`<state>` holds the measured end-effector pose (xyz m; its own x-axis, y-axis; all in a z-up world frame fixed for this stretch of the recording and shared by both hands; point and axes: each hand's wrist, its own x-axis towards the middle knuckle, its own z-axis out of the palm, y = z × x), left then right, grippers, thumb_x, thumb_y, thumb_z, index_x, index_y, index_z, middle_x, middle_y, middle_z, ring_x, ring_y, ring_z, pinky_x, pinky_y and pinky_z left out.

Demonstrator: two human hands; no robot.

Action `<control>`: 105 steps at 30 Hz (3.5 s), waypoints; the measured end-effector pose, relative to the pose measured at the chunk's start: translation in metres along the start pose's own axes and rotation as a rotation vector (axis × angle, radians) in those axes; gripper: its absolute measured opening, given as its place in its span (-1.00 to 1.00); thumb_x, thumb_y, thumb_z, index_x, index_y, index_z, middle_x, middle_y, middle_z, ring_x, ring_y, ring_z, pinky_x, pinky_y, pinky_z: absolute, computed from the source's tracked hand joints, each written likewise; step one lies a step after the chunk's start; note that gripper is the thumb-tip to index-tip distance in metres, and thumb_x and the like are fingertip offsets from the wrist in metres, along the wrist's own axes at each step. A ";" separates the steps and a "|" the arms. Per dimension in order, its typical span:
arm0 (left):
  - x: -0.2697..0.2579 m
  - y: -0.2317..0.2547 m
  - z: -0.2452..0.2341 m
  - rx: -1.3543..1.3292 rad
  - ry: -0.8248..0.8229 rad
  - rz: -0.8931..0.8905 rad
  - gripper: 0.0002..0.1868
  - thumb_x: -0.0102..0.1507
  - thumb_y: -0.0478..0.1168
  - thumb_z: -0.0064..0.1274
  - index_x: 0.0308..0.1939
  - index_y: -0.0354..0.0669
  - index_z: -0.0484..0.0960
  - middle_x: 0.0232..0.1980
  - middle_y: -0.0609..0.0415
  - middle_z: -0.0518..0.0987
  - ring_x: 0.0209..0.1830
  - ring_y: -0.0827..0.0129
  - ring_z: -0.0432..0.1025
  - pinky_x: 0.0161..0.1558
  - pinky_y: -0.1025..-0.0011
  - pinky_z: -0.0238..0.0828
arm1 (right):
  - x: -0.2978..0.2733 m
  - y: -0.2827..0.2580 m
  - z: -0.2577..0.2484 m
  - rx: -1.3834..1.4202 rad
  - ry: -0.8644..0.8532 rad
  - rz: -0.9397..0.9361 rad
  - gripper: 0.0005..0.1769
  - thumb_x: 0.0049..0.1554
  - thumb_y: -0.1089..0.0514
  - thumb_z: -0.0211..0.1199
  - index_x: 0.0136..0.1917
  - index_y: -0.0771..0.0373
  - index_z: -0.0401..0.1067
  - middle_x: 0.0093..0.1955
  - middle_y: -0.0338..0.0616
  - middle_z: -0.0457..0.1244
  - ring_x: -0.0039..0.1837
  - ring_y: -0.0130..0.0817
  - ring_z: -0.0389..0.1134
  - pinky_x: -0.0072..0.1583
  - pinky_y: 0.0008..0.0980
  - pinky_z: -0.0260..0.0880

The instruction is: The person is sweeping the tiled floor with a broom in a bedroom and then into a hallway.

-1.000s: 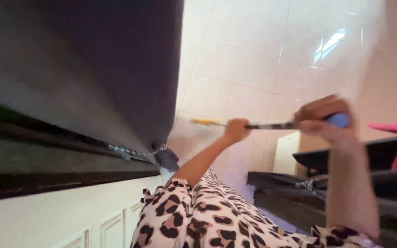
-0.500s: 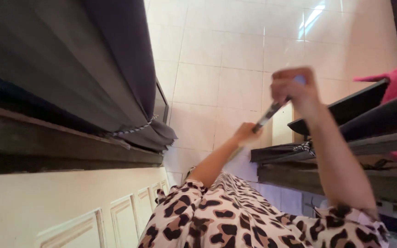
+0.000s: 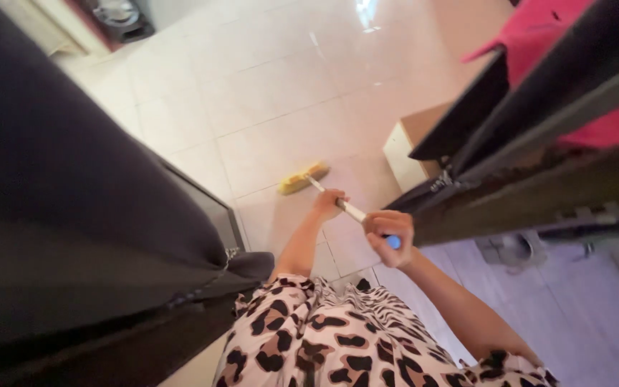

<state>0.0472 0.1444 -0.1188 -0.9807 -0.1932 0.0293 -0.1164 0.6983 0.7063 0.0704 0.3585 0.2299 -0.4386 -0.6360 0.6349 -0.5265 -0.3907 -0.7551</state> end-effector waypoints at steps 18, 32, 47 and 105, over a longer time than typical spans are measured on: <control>-0.072 0.230 0.055 -0.691 -0.726 0.466 -0.87 0.26 -0.25 0.15 -0.19 -0.23 0.68 -0.50 0.09 0.46 -0.44 0.52 0.28 -0.36 0.32 0.31 | 0.010 -0.237 -0.073 -0.035 0.700 0.342 -0.62 0.32 0.30 0.17 -0.35 0.28 0.28 -0.48 -0.18 0.15 -0.45 -0.48 0.15 -0.28 -0.41 0.23; -0.073 0.237 0.137 -0.836 -1.041 0.251 -0.77 0.22 -0.05 0.17 -0.16 -0.07 0.62 -0.21 0.21 0.62 -0.10 0.44 0.51 -0.05 0.31 0.47 | -0.006 -0.162 -0.047 -0.587 0.527 0.875 -0.64 0.26 0.10 0.31 -0.28 0.37 0.43 -0.46 -0.29 0.11 -0.33 -0.62 0.03 -0.31 -0.45 0.07; 0.017 0.108 0.062 0.147 -0.751 0.564 -0.87 0.00 -0.19 0.10 -0.49 -0.14 0.69 -0.39 -0.23 0.63 -0.30 -0.12 0.56 -0.24 -0.01 0.50 | -0.109 -0.089 -0.047 0.093 0.949 0.116 -0.58 0.33 0.25 0.05 -0.37 0.17 0.11 -0.49 -0.23 0.00 -0.41 -0.42 -0.02 -0.22 -0.23 0.12; -0.098 0.406 0.239 -0.048 -1.085 0.496 -0.67 0.13 -0.04 0.05 -0.40 -0.26 0.70 -0.32 -0.27 0.66 -0.22 -0.07 0.59 -0.17 0.10 0.50 | -0.251 -0.264 -0.219 -0.012 0.922 0.192 -0.78 0.08 0.28 -0.16 -0.41 0.24 0.03 -0.60 -0.28 -0.10 -0.57 -0.43 -0.13 -0.41 -0.30 -0.05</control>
<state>0.0582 0.6115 -0.0041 -0.5407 0.7895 -0.2905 0.2957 0.5017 0.8130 0.1597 0.7669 0.3056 -0.9194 0.0909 0.3827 -0.3907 -0.3239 -0.8616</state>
